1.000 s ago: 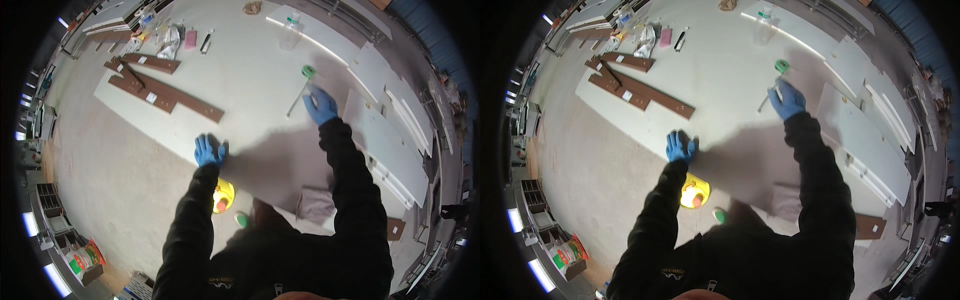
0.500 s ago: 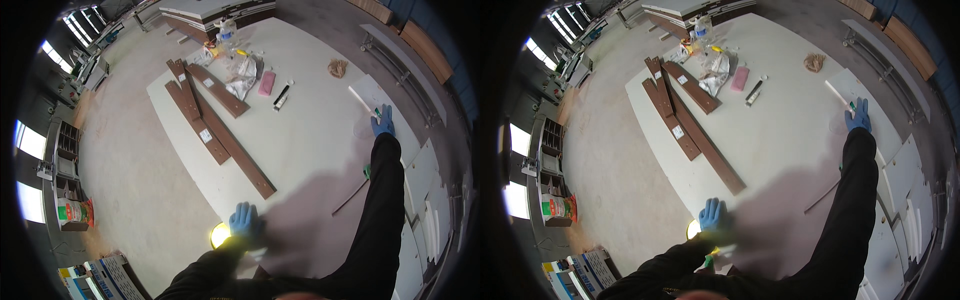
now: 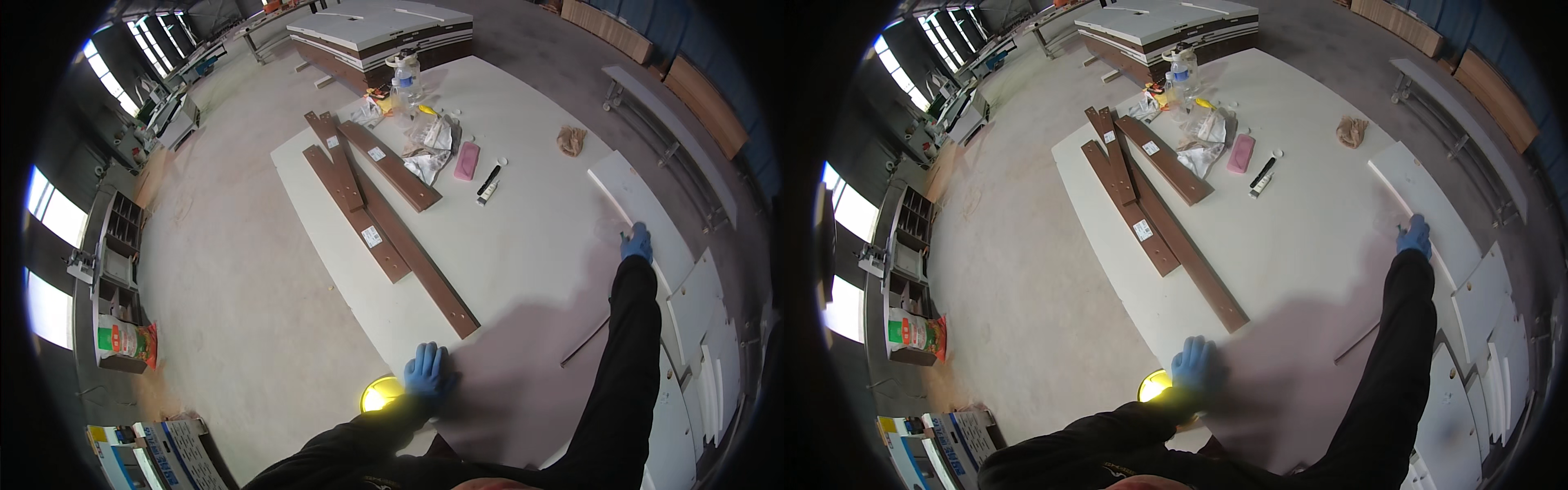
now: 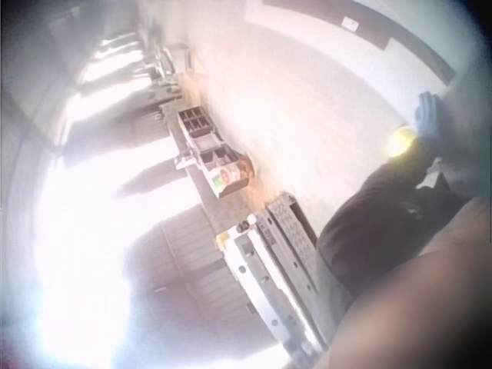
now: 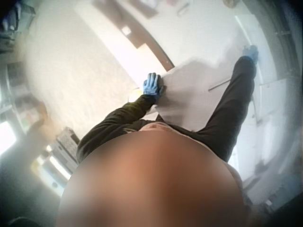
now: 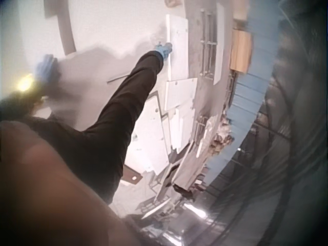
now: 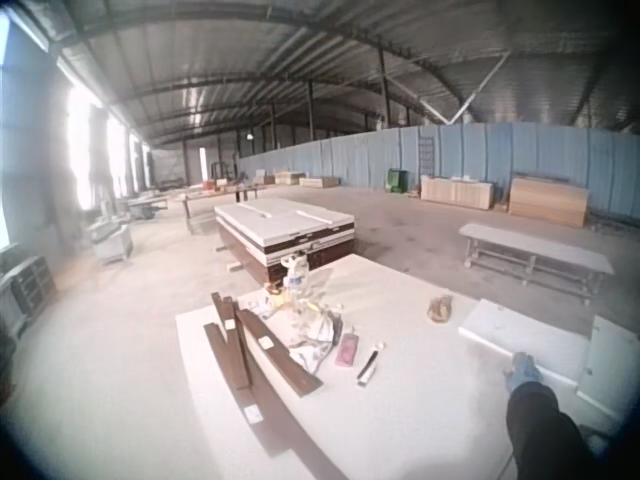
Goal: The person opens a large metal can and pours its contents into a plastic bottle. They then place the bottle on the floor, close the can, and walk to a workbench to place the bottle and a cloth on the surface.
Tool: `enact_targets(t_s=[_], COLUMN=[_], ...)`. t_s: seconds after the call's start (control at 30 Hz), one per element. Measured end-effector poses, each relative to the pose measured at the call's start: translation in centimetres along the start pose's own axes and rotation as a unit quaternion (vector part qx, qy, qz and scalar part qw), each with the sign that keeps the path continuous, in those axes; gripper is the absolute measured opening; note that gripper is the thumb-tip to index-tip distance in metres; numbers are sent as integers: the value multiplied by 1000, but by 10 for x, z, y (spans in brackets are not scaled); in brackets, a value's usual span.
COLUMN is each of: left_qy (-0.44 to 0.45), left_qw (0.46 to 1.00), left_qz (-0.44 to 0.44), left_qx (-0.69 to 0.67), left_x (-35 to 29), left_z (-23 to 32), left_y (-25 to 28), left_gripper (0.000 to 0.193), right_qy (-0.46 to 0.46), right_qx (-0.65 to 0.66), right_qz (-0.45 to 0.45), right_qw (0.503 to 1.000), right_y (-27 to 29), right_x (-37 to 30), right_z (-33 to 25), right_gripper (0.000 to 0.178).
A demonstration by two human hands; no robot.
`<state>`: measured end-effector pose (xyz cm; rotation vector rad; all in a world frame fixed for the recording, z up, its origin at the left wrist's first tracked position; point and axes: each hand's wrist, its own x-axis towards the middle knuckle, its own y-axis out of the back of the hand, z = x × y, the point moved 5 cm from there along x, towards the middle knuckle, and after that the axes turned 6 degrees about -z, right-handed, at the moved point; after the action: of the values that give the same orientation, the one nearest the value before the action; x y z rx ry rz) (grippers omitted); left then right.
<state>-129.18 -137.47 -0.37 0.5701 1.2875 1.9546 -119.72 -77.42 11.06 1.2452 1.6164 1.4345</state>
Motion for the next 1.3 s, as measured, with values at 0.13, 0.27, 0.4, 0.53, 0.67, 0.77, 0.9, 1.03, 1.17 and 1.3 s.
enact_targets(t_s=[0.13, 0.27, 0.4, 0.53, 0.67, 0.77, 0.9, 1.03, 1.17, 1.3], left_qy=[-8, -15, -36, -172, -310, -186, -187, -175, -162, -157], left_qw=[1000, 1000, 993, 928, 930, 929, 867, 837, 779, 682], left_qz=[-6, 14, 88, 170, 96, -100, -193, -257, -280, -343], left_qx=[-11, -22, -70, -282, -173, -305, -420, -451, -537, -626], left_x=[-7, -11, -23, -59, -135, -182, -227, -250, -265, -270], left_z=[-9, -11, -12, -17, -32, -64, -93, -110, -110, -103], left_y=[-8, -5, 26, 91, 150, 166, 208, 244, 263, 256], left_gripper=[71, 73, 83, 105, 113, 107, 97, 94, 95, 90], right_qy=[-17, 87, 222, 218, 203, 426, 384, 359, 332, 228], right_qx=[1, -1, 96, 172, 299, 231, 224, 229, 274, 327], right_qz=[-2, -5, -6, -90, -237, -56, -77, -127, -104, -176], right_qw=[1000, 996, 970, 956, 902, 873, 893, 896, 896, 900], right_y=[22, 73, 117, 134, 127, 143, 152, 163, 173, 168], right_x=[-62, -165, -309, -437, -543, -598, -637, -660, -669, -674], right_z=[-25, -73, -113, -145, -196, -246, -263, -276, -282, -268], right_gripper=[52, 44, 38, 36, 35, 41, 49, 50, 50, 49])
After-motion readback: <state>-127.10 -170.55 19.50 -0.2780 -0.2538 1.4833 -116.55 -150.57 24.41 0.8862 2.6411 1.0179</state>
